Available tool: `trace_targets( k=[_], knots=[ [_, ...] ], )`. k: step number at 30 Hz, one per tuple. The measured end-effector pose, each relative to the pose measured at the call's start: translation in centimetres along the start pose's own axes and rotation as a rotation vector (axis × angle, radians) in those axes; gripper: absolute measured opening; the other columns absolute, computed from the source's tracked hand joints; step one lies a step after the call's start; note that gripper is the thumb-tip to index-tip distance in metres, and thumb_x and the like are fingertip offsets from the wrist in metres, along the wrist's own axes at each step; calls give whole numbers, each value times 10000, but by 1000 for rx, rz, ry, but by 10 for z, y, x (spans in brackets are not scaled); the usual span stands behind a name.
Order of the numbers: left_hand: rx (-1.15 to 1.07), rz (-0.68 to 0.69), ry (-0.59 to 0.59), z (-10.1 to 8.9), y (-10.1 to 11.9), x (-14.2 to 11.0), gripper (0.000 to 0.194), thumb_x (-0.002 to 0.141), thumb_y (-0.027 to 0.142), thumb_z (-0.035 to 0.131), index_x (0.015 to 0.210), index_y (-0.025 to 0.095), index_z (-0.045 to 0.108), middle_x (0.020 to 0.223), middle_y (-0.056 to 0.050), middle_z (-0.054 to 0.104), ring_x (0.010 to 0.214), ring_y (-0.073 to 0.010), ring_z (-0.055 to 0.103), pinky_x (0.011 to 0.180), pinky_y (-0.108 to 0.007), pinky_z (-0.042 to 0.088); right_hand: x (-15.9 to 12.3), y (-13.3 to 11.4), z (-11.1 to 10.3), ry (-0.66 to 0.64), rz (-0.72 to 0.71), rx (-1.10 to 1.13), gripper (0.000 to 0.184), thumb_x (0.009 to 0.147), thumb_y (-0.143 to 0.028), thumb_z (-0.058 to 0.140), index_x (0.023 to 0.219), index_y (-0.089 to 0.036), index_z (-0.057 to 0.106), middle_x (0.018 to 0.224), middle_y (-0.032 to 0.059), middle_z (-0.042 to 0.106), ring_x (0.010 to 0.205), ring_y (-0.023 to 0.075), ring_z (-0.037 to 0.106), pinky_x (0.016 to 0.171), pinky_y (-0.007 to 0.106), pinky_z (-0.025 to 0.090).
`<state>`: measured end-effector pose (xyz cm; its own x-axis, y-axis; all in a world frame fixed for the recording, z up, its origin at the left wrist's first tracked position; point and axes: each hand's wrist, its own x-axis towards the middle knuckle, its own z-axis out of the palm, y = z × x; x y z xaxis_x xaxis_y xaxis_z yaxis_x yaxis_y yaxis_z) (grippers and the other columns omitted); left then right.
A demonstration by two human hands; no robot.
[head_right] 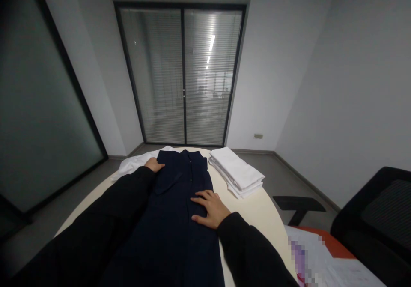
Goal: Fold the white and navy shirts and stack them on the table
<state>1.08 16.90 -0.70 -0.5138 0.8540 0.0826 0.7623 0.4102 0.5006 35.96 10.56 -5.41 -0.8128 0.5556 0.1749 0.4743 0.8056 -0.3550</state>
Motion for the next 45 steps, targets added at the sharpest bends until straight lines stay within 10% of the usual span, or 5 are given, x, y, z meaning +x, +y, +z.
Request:
trace_targets(
  k=[16, 24, 36, 45],
  knots=[
    [-32, 402, 37, 33, 77, -31, 379, 880, 205, 578, 1247, 125, 631, 1073, -123, 705, 1048, -234, 638, 917, -293, 463, 0, 0, -1, -8, 12, -6, 664, 783, -619, 620, 1370, -323, 519, 1415, 87, 490, 1267, 331, 415, 1020, 508, 343],
    [37, 554, -155, 56, 73, -44, 599, 779, 118, 694, 1347, 126, 502, 1185, -104, 649, 1112, -202, 613, 986, -260, 431, 0, 2, -1, -15, 17, -2, 662, 783, -616, 623, 1371, -330, 517, 1417, 78, 488, 1277, 327, 405, 1026, 505, 341],
    [375, 292, -323, -15, 8, -125, 522, 833, 537, 540, 1188, 155, 534, 1097, -183, 679, 997, -348, 658, 802, -406, 482, 0, 1, -1, -10, 13, 0, 637, 800, -608, 603, 1366, -325, 526, 1423, 83, 486, 1280, 329, 406, 1035, 517, 334],
    [323, 415, -474, -54, -1, -170, 212, 801, 329, 609, 975, 216, 563, 889, -51, 700, 856, -238, 667, 675, -287, 430, 1, 1, 5, 10, 1, -15, 613, 813, -582, 606, 1361, -318, 529, 1419, 83, 491, 1270, 320, 423, 1035, 511, 339]
  ],
)
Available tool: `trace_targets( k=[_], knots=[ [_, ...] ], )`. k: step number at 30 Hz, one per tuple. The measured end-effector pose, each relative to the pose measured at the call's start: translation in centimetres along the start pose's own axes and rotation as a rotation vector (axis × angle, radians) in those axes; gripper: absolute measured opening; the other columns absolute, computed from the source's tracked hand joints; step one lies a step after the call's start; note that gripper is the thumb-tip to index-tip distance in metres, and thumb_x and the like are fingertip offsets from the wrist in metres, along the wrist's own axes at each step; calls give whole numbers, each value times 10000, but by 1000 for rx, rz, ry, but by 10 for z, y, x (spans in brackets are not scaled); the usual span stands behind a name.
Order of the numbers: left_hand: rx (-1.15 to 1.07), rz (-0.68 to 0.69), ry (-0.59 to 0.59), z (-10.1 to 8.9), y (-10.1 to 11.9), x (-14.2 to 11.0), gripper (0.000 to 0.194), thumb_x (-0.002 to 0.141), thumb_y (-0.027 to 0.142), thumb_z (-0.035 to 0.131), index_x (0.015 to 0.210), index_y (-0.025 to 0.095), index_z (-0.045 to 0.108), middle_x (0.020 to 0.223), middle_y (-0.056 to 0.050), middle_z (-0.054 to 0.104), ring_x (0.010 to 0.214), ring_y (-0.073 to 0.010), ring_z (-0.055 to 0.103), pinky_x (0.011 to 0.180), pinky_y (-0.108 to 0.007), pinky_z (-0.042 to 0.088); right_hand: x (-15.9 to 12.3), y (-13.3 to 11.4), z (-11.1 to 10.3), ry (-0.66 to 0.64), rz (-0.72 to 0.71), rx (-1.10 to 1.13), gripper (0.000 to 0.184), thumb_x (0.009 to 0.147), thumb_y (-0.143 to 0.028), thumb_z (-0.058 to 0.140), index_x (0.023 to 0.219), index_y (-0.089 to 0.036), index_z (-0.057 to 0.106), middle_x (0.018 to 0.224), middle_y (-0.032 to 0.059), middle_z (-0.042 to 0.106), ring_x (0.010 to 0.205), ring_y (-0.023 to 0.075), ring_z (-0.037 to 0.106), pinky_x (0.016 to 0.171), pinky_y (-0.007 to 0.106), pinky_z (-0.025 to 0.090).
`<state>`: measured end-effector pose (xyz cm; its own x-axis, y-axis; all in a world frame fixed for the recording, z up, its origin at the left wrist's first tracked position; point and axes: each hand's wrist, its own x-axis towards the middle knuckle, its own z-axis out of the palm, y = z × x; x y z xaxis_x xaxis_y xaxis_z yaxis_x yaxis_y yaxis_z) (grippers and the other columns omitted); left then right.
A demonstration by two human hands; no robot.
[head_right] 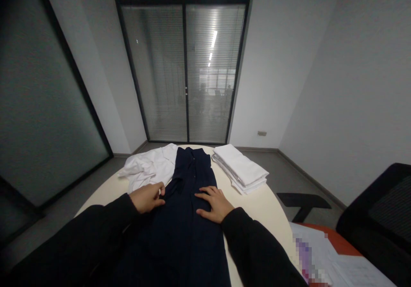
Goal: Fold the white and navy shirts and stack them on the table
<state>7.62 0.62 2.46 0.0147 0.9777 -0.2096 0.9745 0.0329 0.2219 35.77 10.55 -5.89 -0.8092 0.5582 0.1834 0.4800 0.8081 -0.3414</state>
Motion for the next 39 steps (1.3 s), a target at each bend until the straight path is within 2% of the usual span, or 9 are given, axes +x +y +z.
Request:
trace_targets(
  k=[3, 6, 12, 16, 20, 23, 27, 33, 39],
  knots=[
    [-22, 60, 39, -8, 16, -11, 129, 856, 303, 533, 955, 225, 561, 838, -24, 696, 824, -211, 667, 681, -280, 430, 0, 1, 2, 2, -1, 0, 601, 819, -570, 603, 1359, -316, 530, 1416, 84, 495, 1265, 320, 431, 1034, 515, 341],
    [121, -50, 133, -8, 18, -14, 248, 861, 369, 537, 1052, 212, 540, 1005, -90, 692, 928, -279, 664, 731, -340, 456, -1, 1, 2, 4, 4, 6, 588, 826, -563, 598, 1356, -316, 532, 1421, 81, 494, 1277, 321, 423, 1035, 516, 343],
    [198, -210, 3, 13, -23, -2, 402, 827, 453, 578, 1117, 176, 559, 1094, -176, 680, 985, -354, 659, 777, -424, 489, -1, 2, 4, 12, 8, 10, 586, 829, -562, 597, 1358, -318, 528, 1424, 76, 493, 1282, 313, 423, 1048, 512, 334],
    [37, -82, -169, 18, -48, -2, 325, 773, 354, 645, 1054, 193, 629, 1099, -116, 704, 1029, -298, 656, 844, -364, 490, 0, 3, 4, 12, -1, 11, 580, 835, -569, 587, 1354, -317, 532, 1422, 80, 493, 1280, 314, 423, 1046, 513, 335],
    [-146, 67, -214, 6, -54, -15, 321, 724, 243, 656, 1040, 202, 624, 1033, -61, 726, 970, -256, 674, 840, -322, 504, 1, 2, 4, 12, 7, 9, 572, 839, -575, 581, 1346, -314, 540, 1414, 80, 501, 1278, 316, 425, 1042, 516, 339],
    [-372, 82, -253, -9, -46, -27, 393, 730, 360, 657, 1081, 215, 553, 970, -34, 709, 770, -225, 683, 613, -285, 527, 1, 1, 3, 10, 8, 10, 566, 845, -571, 576, 1347, -313, 540, 1415, 79, 501, 1280, 316, 422, 1039, 515, 344],
    [-564, 89, -270, -17, -24, -43, 558, 719, 464, 650, 1164, 232, 405, 978, -20, 649, 481, -133, 578, 388, -235, 418, 2, 0, 3, 7, 14, 5, 559, 847, -562, 577, 1344, -308, 543, 1418, 78, 499, 1280, 317, 421, 1038, 514, 345],
    [-296, 80, -497, 2, 0, -65, 578, 691, 384, 711, 1129, 226, 369, 583, 67, 608, 455, -169, 572, 441, -230, 386, 2, 1, 4, 3, 0, 1, 561, 854, -565, 564, 1349, -302, 538, 1414, 87, 502, 1274, 316, 427, 1036, 520, 339],
    [-213, 230, -294, 4, 22, -78, 568, 739, 217, 622, 1243, 236, 359, 645, 70, 578, 590, -160, 608, 512, -216, 386, 2, 1, 5, 9, 2, 0, 558, 843, -541, 588, 1346, -305, 540, 1415, 83, 502, 1276, 314, 424, 1037, 517, 339]
  ],
)
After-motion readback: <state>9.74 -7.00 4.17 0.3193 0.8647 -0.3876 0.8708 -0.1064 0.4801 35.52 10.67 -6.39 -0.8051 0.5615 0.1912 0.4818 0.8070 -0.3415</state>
